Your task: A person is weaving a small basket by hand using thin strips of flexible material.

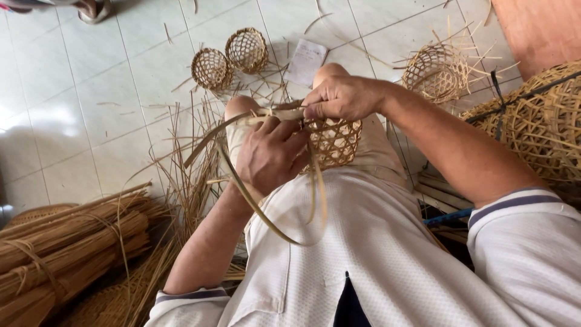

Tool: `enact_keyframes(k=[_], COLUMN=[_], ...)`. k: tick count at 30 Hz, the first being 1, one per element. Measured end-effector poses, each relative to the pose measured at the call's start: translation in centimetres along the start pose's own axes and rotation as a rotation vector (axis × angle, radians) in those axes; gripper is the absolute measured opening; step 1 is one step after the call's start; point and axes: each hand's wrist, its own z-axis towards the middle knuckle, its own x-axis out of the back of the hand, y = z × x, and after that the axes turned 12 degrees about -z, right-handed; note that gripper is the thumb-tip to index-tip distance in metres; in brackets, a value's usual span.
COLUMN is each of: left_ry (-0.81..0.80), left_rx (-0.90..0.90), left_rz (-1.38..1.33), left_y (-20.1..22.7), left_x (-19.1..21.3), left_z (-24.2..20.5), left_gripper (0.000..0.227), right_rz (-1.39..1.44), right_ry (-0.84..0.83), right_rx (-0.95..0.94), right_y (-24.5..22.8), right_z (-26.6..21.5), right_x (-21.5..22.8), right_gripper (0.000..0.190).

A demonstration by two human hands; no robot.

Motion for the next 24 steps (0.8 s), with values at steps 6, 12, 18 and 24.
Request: enact_keyframes(k=[6,12,18,24], left_ry=[0.038,0.148,0.187,0.201], left_rx=[0.069,0.028,0.062,0.229], left_rz=[-0.077,-0.195,-0.115,-0.386], left_y=[-3.0,-2.6,-0.9,3.5], left_x=[0.4,0.0,-1.3,1.8], left_z=[-0.8,0.0,0.3,1.6], left_gripper=[0.010,0.015,0.017,0.012], right_rz=[0.046,0.027,0.032,0.010], right_ry=[0.017,0.061,-0.004,-0.058], right_rx=[-0.104,-0.110,-0.128,-0.102], right_y=[-0.1,-2.3,-4.5,-2.2], right_z=[-0.4,-1.1,-0.7,-1.4], right_x=[-1.2,-0.6,0.3,-0.2], right_gripper=[0.041,0.034,0.037,0.039])
